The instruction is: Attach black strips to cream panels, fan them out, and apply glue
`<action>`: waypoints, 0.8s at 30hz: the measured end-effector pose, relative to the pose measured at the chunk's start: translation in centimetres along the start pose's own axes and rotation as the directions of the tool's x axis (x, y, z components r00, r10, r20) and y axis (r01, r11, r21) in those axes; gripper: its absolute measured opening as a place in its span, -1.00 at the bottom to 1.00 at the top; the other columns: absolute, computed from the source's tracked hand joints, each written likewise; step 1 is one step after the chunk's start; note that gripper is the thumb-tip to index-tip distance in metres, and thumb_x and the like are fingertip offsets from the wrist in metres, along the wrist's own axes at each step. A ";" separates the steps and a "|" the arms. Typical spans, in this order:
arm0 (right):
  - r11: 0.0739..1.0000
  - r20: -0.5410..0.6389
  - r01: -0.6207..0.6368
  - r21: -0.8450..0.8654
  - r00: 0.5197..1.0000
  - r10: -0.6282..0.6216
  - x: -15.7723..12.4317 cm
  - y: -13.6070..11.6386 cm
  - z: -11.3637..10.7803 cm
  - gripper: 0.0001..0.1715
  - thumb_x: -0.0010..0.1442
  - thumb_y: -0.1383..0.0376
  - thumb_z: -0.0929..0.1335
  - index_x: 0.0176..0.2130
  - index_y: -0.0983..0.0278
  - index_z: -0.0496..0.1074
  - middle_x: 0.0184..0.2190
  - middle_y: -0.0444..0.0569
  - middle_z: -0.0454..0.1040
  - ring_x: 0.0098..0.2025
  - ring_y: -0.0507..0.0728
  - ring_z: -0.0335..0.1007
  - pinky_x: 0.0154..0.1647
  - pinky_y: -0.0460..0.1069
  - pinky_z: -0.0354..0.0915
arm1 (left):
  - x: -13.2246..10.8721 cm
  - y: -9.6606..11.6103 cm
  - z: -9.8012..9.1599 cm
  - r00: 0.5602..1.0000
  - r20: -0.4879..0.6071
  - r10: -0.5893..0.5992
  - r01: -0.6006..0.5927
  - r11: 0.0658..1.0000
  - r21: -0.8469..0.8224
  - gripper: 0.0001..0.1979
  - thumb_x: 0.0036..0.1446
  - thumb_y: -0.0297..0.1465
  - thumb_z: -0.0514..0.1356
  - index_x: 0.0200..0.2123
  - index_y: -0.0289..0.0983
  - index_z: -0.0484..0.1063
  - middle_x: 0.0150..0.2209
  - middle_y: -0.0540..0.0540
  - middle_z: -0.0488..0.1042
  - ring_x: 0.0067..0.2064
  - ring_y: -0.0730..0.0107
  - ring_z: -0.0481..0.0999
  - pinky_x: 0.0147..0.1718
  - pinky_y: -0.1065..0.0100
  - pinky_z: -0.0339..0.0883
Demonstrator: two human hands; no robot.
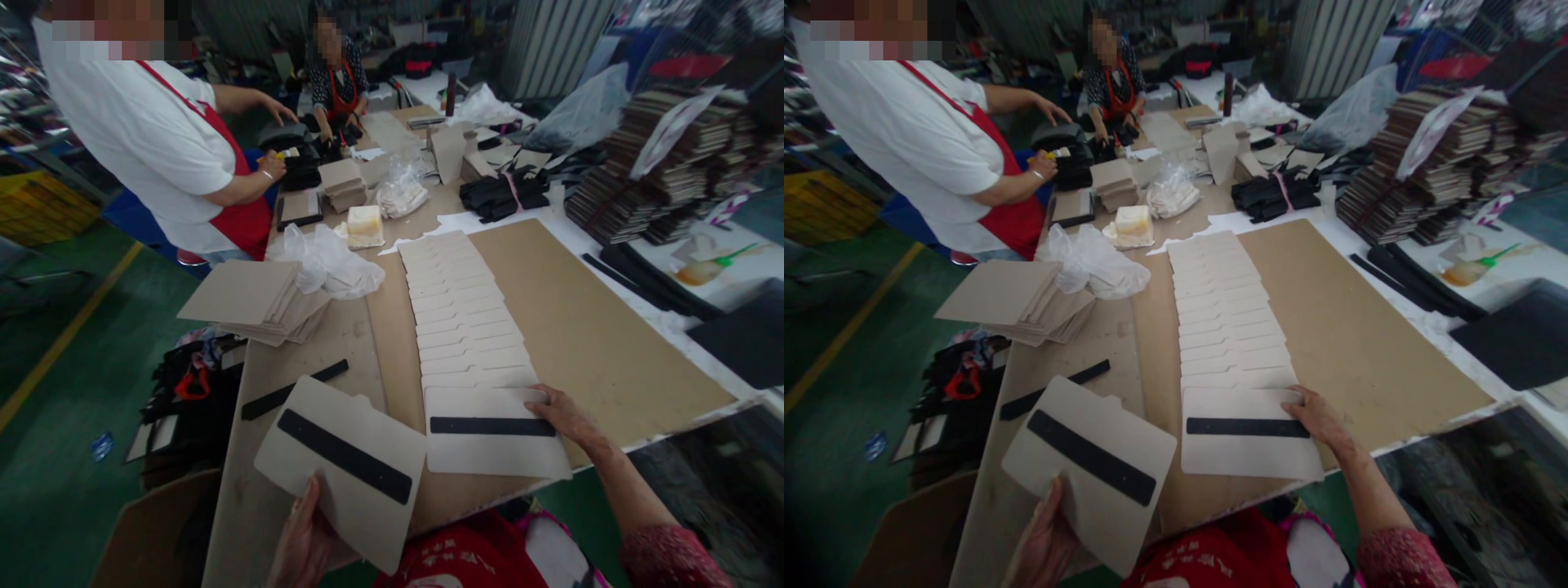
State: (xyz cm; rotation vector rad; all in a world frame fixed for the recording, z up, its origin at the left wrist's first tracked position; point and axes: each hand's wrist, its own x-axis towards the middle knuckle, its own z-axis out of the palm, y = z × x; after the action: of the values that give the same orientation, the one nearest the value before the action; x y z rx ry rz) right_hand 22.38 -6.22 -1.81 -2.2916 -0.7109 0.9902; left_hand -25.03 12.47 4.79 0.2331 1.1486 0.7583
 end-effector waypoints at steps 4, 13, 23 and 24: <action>0.996 -0.037 0.013 -0.084 0.999 -0.016 0.5 -0.1 0.0 -0.53 0.01 0.14 0.37 -0.09 0.27 0.50 -0.41 -0.06 0.57 -0.33 0.17 0.47 -0.28 0.02 0.31 | 0.1 -1.1 0.4 0.999 0.003 -0.032 0.032 0.999 0.015 -0.54 0.20 -0.39 0.29 0.18 -0.24 0.42 0.01 -0.18 0.60 0.01 0.05 0.60 -0.03 0.17 0.54; 0.975 -0.093 0.074 -0.209 0.991 -0.096 0.7 -0.8 0.6 -0.60 0.07 0.23 0.37 -0.06 0.22 0.51 -0.48 -0.11 0.51 -0.39 0.13 0.44 -0.31 0.00 0.29 | 0.2 -2.7 2.5 0.998 0.033 -0.054 0.053 0.998 0.027 -0.55 0.25 -0.44 0.23 0.21 -0.25 0.38 0.02 -0.19 0.59 -0.01 0.12 0.62 0.01 0.19 0.53; 0.963 -0.252 0.209 0.168 0.954 -0.163 -7.2 -6.1 5.3 -0.44 0.17 -0.07 0.35 0.02 0.20 0.45 -0.05 0.12 0.51 0.02 0.32 0.40 0.09 0.24 0.30 | 0.7 -5.6 5.0 0.987 0.140 -0.082 0.082 0.997 0.006 -0.54 0.25 -0.45 0.25 0.21 -0.22 0.37 0.04 -0.17 0.58 0.04 0.19 0.59 0.09 0.25 0.46; 0.920 -0.103 0.125 0.370 0.990 -0.094 -8.9 -7.1 6.6 -0.40 0.20 -0.10 0.33 0.10 0.16 0.39 -0.02 0.07 0.52 0.01 0.28 0.43 0.07 0.20 0.33 | 0.7 -6.2 5.6 0.988 0.133 -0.078 0.078 0.997 0.004 -0.57 0.26 -0.45 0.24 0.19 -0.22 0.39 0.04 -0.16 0.58 0.04 0.22 0.59 0.09 0.27 0.46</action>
State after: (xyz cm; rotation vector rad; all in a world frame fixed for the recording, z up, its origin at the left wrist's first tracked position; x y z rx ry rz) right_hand 10.28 -5.19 3.27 -1.9244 -0.5522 0.8864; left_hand -17.35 9.48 3.32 0.2329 1.0249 0.6644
